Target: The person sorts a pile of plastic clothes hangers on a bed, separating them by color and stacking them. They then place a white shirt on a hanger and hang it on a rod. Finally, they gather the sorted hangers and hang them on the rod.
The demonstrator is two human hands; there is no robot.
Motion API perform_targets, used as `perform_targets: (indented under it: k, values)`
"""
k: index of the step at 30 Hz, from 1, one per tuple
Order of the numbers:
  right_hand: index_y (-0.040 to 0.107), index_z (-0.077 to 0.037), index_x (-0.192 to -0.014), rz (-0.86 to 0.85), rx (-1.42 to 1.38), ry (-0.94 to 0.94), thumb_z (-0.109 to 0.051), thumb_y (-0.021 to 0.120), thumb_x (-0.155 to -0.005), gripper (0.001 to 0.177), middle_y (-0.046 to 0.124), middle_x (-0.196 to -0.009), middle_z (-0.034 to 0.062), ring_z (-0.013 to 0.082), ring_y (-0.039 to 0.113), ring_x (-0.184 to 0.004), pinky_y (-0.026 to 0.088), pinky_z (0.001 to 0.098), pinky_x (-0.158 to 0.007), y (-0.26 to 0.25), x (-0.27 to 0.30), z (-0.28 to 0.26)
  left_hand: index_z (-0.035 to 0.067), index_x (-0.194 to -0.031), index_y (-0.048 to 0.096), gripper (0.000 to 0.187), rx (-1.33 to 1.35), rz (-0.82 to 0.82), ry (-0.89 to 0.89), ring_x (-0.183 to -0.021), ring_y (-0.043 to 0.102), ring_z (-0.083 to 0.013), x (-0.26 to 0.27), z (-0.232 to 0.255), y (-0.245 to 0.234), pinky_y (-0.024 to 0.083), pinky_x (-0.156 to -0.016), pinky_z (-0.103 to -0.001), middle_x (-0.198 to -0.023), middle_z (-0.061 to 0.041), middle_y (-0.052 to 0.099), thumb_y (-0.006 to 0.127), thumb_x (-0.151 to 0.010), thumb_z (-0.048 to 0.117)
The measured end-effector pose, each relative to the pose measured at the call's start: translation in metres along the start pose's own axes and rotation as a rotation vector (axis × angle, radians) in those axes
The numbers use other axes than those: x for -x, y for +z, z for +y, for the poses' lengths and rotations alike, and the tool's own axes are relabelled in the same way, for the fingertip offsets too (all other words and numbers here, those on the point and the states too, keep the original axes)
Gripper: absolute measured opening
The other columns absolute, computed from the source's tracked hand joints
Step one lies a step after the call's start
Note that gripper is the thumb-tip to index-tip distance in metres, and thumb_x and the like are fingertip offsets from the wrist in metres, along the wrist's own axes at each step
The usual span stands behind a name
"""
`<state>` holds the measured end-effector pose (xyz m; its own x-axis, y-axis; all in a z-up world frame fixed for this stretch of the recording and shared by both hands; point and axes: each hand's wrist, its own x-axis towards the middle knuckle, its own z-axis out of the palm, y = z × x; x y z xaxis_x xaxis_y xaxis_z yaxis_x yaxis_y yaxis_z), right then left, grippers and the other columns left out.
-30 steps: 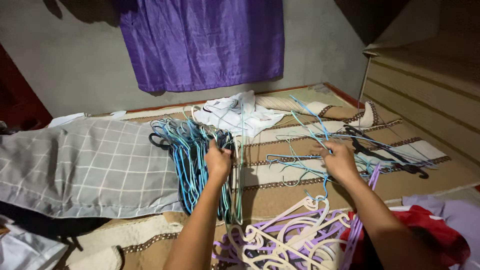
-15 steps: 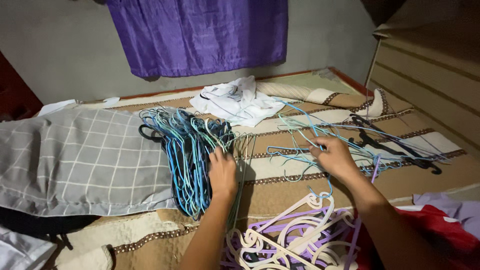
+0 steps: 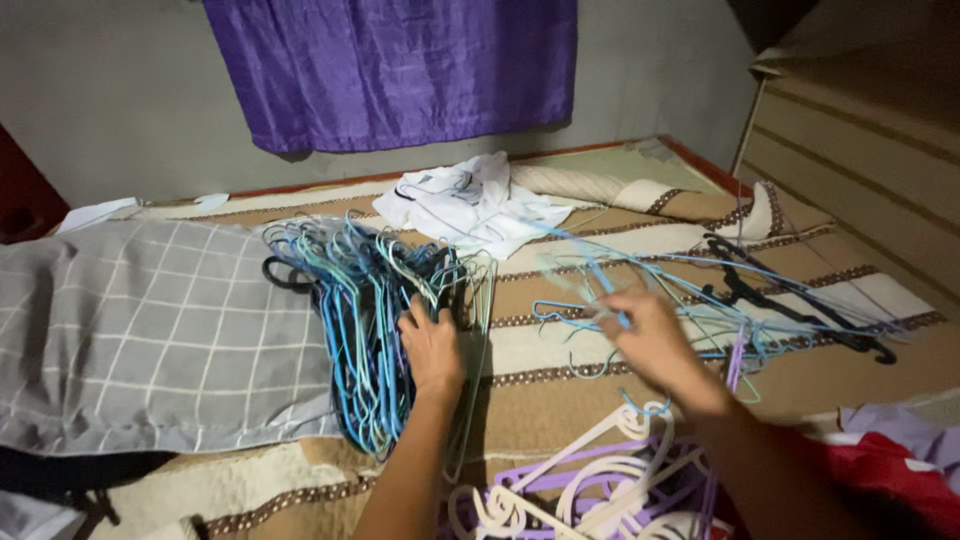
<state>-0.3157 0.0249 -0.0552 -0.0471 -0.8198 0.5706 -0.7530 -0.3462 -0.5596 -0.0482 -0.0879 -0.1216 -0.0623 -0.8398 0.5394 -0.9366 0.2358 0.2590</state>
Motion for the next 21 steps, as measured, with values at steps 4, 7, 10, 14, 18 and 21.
perform_targets:
  k: [4,7,10,14,18,21]
  values:
    - [0.08,-0.01,-0.096,-0.104,0.087,0.044,-0.025,0.073,-0.089,0.018,0.065,-0.081,0.0142,0.0315,0.065,-0.078,0.05,0.0447,-0.072,0.024,0.009,-0.018,0.007,-0.109,0.072,0.034,-0.057,0.006,0.015,-0.135,0.039,-0.0455,0.002,0.008,-0.022,0.038,-0.104,-0.056,-0.145,-0.02,0.043,0.075,-0.075,0.012]
    - [0.077,-0.006,-0.09,-0.058,0.08,-0.138,-0.021,0.07,-0.089,0.016,0.063,-0.084,0.0165,0.0371,0.063,-0.081,0.05,0.0476,-0.073,0.035,0.015,-0.032,0.008,-0.107,0.074,0.047,0.014,0.037,0.056,-0.134,0.037,-0.0493,0.007,0.013,-0.039,0.035,-0.102,-0.06,-0.143,-0.023,0.045,0.083,-0.062,0.018]
    - [0.075,-0.004,-0.09,-0.065,0.061,-0.179,-0.019,0.068,-0.091,0.017,0.064,-0.083,0.0164,0.0379,0.063,-0.081,0.05,0.0479,-0.073,0.039,0.014,-0.045,0.007,-0.108,0.074,0.041,0.175,0.125,0.208,-0.119,0.051,-0.043,0.015,0.018,-0.045,0.042,-0.097,-0.054,-0.131,-0.023,0.059,0.079,-0.068,0.015]
    - [0.075,-0.003,-0.098,0.027,0.029,-0.137,-0.017,0.066,-0.093,0.017,0.065,-0.084,0.0172,0.0382,0.063,-0.08,0.049,0.0475,-0.072,0.031,0.015,-0.052,0.007,-0.104,0.072,0.022,0.186,-0.183,0.326,-0.112,0.061,-0.0385,0.036,0.034,-0.026,0.05,-0.094,-0.048,-0.116,-0.019,0.068,0.07,-0.089,0.022]
    - [0.075,-0.002,-0.1,0.102,0.009,-0.132,-0.016,0.067,-0.095,0.017,0.064,-0.083,0.0183,0.0383,0.064,-0.08,0.049,0.0463,-0.071,0.013,0.019,-0.05,0.006,-0.108,0.069,0.046,0.05,-0.533,0.277,-0.11,0.059,-0.0409,0.061,0.048,-0.002,0.05,-0.092,-0.049,-0.11,-0.02,0.067,0.074,-0.086,0.047]
    - [0.076,-0.002,-0.102,0.114,0.042,-0.101,-0.018,0.068,-0.093,0.019,0.068,-0.085,0.018,0.0357,0.066,-0.08,0.051,0.0439,-0.071,0.001,0.022,-0.046,0.01,-0.103,0.073,0.016,-0.119,-0.476,0.303,-0.109,0.064,-0.0374,0.068,0.056,0.011,0.056,-0.084,-0.049,-0.109,-0.017,0.069,0.066,-0.09,0.016]
